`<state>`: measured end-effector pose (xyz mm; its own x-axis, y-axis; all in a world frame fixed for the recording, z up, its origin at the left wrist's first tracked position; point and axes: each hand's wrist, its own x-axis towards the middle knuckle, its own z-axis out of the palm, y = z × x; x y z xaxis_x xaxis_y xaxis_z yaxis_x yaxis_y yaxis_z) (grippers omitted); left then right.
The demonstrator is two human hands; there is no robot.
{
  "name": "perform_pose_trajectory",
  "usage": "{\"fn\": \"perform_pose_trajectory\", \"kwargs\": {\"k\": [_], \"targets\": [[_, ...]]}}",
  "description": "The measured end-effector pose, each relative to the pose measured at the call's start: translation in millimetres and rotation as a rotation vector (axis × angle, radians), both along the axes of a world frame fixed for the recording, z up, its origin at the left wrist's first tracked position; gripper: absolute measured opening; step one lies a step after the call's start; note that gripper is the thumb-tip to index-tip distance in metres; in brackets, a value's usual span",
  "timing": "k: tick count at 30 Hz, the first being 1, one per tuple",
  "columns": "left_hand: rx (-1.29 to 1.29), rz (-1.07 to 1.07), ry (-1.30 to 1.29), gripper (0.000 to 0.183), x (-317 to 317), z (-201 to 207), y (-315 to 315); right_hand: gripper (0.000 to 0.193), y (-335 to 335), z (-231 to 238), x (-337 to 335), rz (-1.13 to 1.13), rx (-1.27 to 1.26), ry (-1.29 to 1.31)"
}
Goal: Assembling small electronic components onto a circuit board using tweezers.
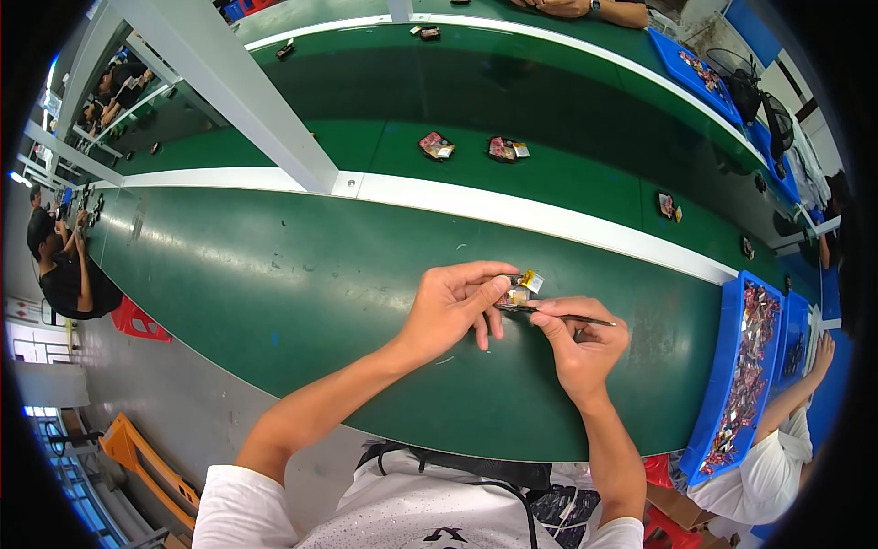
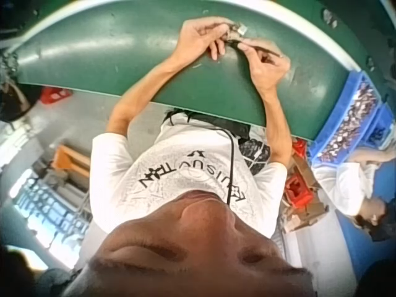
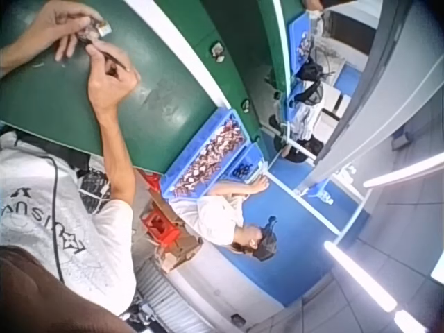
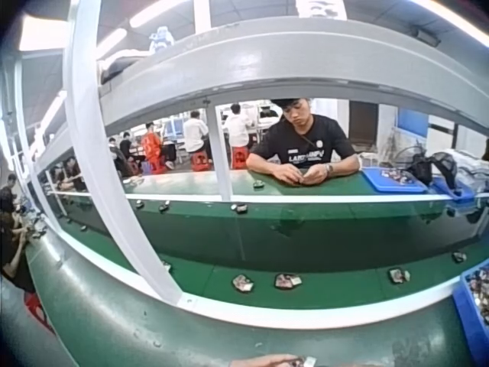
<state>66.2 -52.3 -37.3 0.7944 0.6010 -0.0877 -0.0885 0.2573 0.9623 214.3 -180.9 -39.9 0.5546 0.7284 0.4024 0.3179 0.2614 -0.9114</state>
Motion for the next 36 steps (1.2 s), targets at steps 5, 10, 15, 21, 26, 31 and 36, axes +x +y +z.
{"fn": "perform_pose_trajectory", "kwargs": {"k": [5, 10, 15, 21, 26, 31, 36], "targets": [[-0.023, -0.015, 0.003, 0.031, 1.8, 1.5, -2.2, 0.009, 0.7, -3.1, 1.4, 0.018, 0.026, -0.054], [-0.014, -0.027, 0.006, 0.031, 0.6, 1.1, -1.5, 0.010, -0.3, -2.4, 2.6, 0.018, 0.008, -0.074], [-0.007, -0.027, -0.008, 0.029, 1.0, 1.5, -2.0, 0.011, -0.6, -3.0, 2.5, 0.015, 0.011, -0.067], [0.010, 0.003, 0.003, 0.028, 2.5, 1.4, -4.4, 0.010, -3.1, -3.6, 3.0, -0.010, -0.015, -0.077], [0.022, 0.037, 0.017, 0.026, 4.6, 0.6, -7.7, 0.012, -4.6, -6.4, 3.7, -0.046, -0.059, 0.070], [0.022, 0.052, 0.020, 0.026, 6.6, -0.4, -6.5, 0.012, -4.7, -5.9, 6.5, -0.038, -0.030, -0.012], [0.021, 0.048, 0.019, 0.026, 6.2, -0.4, -7.8, 0.012, -4.5, -4.3, 6.2, -0.022, -0.025, -0.103]]}}
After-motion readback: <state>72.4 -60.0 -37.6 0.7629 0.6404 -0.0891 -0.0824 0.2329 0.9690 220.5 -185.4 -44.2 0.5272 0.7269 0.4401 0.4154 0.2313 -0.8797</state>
